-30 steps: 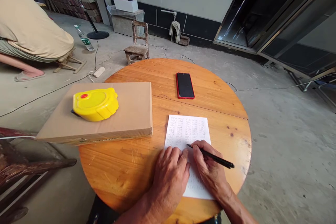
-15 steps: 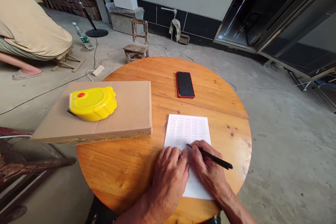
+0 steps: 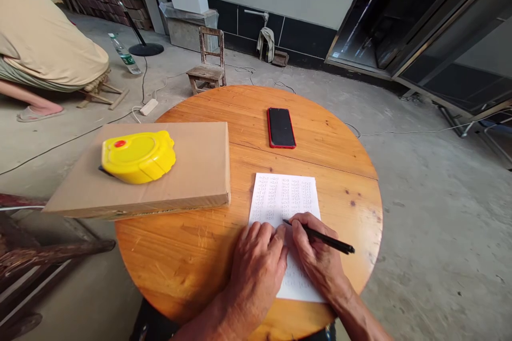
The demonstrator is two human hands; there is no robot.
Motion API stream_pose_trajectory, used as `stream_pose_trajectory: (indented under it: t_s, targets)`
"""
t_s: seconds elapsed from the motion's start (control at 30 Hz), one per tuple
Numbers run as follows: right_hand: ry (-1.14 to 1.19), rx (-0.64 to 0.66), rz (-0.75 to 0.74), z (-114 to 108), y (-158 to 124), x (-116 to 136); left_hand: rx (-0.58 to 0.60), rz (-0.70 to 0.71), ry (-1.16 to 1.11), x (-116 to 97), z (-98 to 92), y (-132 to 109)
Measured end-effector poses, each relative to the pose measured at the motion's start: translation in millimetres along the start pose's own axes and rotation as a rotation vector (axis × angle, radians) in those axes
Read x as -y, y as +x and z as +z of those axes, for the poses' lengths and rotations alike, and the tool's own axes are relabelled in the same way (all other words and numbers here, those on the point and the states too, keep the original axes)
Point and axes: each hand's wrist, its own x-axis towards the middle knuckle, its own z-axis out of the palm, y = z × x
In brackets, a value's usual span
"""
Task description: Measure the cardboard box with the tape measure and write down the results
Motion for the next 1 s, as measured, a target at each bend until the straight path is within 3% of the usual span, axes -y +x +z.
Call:
stream_pose_trajectory:
  t_s: [0.37, 1.0]
  targets:
    - [0.045, -0.055, 0.058, -0.5, -4.3, -2.4, 0.011, 0.018, 0.027, -0.1, -0.6, 1.0]
    - [-0.013, -0.022, 0.052, 1.1, -1.7, 0.0, 0.028, 0.005, 0.026, -0.9, -1.3, 1.1]
